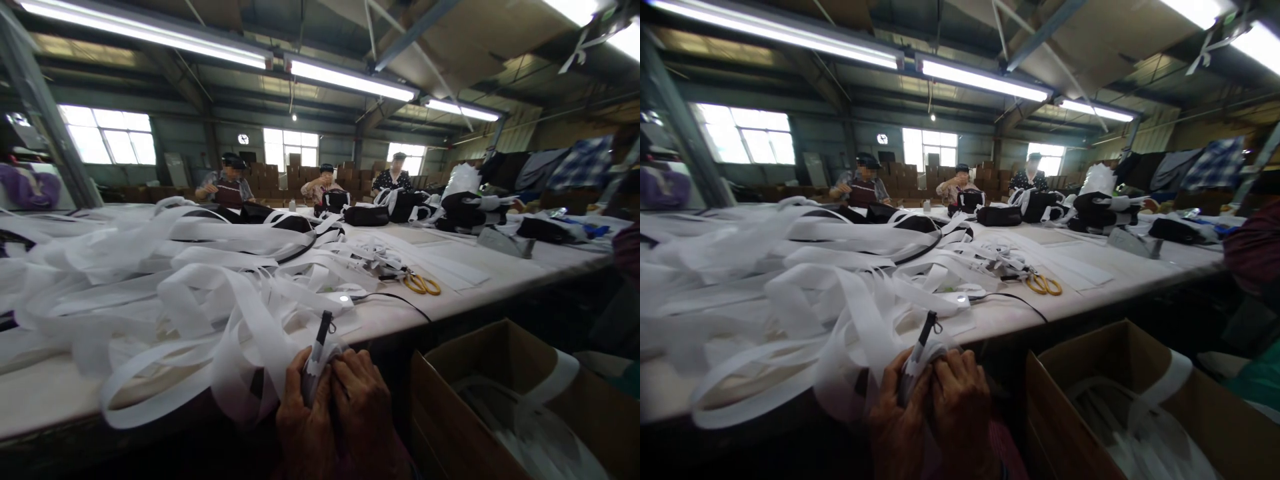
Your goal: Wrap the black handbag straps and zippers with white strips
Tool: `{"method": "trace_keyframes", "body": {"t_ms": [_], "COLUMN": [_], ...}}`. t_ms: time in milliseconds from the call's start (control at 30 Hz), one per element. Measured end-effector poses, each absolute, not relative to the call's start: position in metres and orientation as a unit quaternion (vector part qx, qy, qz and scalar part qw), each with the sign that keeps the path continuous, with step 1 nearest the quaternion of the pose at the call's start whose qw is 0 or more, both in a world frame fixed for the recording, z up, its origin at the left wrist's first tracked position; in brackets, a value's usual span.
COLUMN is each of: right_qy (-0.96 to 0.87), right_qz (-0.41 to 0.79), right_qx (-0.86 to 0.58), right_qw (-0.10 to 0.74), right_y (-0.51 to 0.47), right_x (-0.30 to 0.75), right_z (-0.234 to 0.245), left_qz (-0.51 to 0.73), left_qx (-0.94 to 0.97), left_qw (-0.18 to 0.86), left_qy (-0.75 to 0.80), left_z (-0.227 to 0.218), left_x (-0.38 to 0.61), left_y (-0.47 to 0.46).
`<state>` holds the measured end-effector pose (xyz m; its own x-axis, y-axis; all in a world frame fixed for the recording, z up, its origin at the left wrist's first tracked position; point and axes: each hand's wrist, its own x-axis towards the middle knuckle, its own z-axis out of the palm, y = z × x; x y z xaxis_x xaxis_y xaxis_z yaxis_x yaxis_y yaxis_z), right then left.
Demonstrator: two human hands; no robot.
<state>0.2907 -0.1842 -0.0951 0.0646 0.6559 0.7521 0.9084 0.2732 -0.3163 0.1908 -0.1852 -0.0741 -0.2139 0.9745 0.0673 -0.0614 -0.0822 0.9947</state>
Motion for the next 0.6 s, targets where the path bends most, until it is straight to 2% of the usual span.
{"method": "trace_keyframes", "body": {"t_ms": [367,600], "right_qy": [-0.684,-0.707], "right_qz": [-0.189,-0.089], "right_qx": [-0.566,-0.495], "right_qw": [0.42,0.497], "right_y": [-0.177,-0.171], "right_x": [0.291,0.29], "right_z": [-0.105,-0.101], "left_qz": [0.596,0.602], "left_qx": [0.464,0.484], "left_qw": [0.419,0.429], "left_qy": [0.503,0.468], "left_z": [-0.094,-0.088], "left_x": [0.188,0.179], "left_y": [-0.179,-0.177]}}
